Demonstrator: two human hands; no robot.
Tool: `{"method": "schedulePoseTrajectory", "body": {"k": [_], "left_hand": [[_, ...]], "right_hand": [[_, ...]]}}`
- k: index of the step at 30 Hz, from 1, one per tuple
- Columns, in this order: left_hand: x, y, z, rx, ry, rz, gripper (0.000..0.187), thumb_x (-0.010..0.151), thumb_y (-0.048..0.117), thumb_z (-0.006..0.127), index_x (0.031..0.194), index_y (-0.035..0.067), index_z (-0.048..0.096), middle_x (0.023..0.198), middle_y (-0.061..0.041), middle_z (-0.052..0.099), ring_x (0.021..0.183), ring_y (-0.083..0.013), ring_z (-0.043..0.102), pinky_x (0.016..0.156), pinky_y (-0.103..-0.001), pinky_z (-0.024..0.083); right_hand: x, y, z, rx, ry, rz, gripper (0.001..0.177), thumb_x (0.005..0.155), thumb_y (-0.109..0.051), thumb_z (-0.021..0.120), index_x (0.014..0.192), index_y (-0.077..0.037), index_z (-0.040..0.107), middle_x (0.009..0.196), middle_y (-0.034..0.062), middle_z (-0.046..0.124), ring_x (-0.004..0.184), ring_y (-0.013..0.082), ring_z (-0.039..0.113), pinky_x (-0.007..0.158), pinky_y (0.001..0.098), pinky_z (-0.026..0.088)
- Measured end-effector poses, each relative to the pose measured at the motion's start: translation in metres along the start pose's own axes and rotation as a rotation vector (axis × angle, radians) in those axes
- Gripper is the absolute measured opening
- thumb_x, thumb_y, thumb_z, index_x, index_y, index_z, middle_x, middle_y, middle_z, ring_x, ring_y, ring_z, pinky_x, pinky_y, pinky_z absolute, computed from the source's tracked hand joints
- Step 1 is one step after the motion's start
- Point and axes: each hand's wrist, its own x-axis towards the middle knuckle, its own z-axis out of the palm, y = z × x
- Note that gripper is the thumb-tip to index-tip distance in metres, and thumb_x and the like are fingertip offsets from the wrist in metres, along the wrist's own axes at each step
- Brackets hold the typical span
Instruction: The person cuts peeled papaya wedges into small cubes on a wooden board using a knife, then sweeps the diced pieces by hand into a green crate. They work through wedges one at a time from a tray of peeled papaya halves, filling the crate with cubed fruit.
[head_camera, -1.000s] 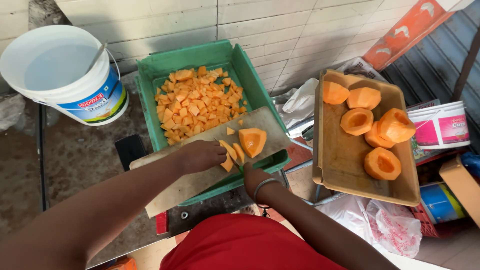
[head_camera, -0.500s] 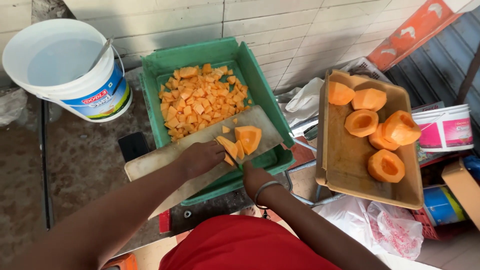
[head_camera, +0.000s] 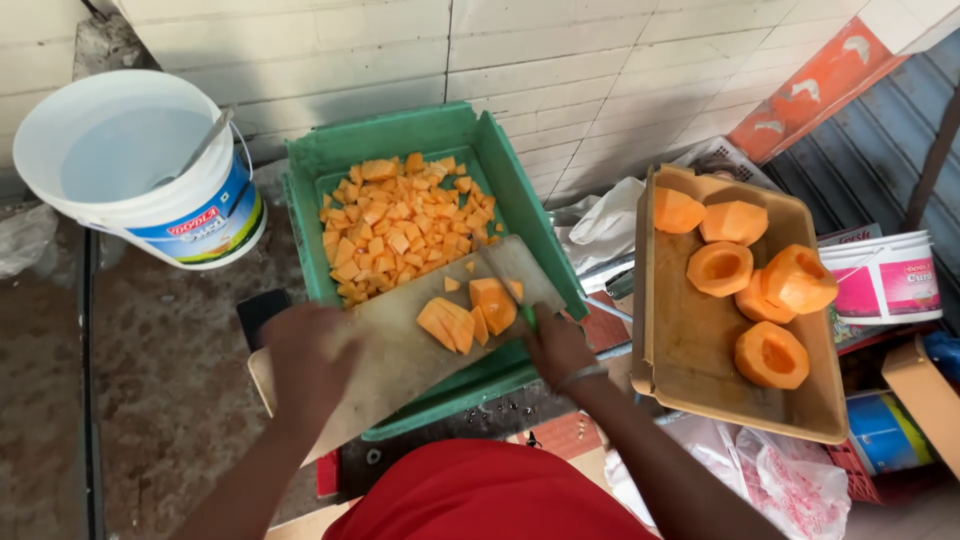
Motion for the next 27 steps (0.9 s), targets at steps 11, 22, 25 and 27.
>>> {"method": "schedulePoseTrajectory", "body": {"k": [11, 22, 25, 27], "left_hand": [[-0.100, -0.052, 0.000, -0.651, 0.052, -1.257, 0.060, 0.104, 0.053, 0.042, 0.130, 0.002, 0.059, 0.115, -0.014, 0.066, 0.099, -0.0222, 0.062, 0.088, -0.043, 0.049], [-0.092, -0.025, 0.023, -0.544, -0.015, -1.161, 0.056, 0.113, 0.045, 0.038, 0.124, -0.002, 0.065, 0.096, -0.021, 0.064, 0.077, -0.0370, 0.056, 0.074, -0.050, 0.043], [-0.094, -0.018, 0.042, -0.456, 0.031, -0.930, 0.050, 0.109, 0.042, 0.040, 0.121, 0.000, 0.064, 0.102, -0.013, 0.067, 0.094, -0.0272, 0.062, 0.087, -0.040, 0.047], [-0.100, -0.022, 0.052, -0.234, 0.021, -0.864, 0.043, 0.110, 0.038, 0.044, 0.122, 0.000, 0.059, 0.106, -0.018, 0.065, 0.100, -0.0343, 0.062, 0.091, -0.044, 0.046]], "right_hand": [[0.229, 0.126, 0.062, -0.077, 0.011, -0.295, 0.036, 0.098, -0.032, 0.062, 0.117, -0.002, 0.062, 0.109, 0.0284, 0.067, 0.104, 0.0477, 0.062, 0.089, 0.0527, 0.049], [0.146, 0.096, -0.049, -0.129, -0.053, 0.008, 0.039, 0.096, -0.033, 0.057, 0.121, -0.005, 0.064, 0.111, 0.0245, 0.073, 0.106, 0.0442, 0.068, 0.092, 0.0500, 0.053], [0.143, 0.118, -0.054, -0.165, -0.013, 0.189, 0.040, 0.101, -0.038, 0.056, 0.118, -0.002, 0.062, 0.110, 0.0254, 0.071, 0.105, 0.0450, 0.067, 0.091, 0.0513, 0.053], [0.142, 0.136, -0.050, -0.129, 0.012, 0.150, 0.038, 0.100, -0.038, 0.058, 0.117, -0.004, 0.063, 0.108, 0.0260, 0.071, 0.104, 0.0460, 0.065, 0.090, 0.0514, 0.051]]}}
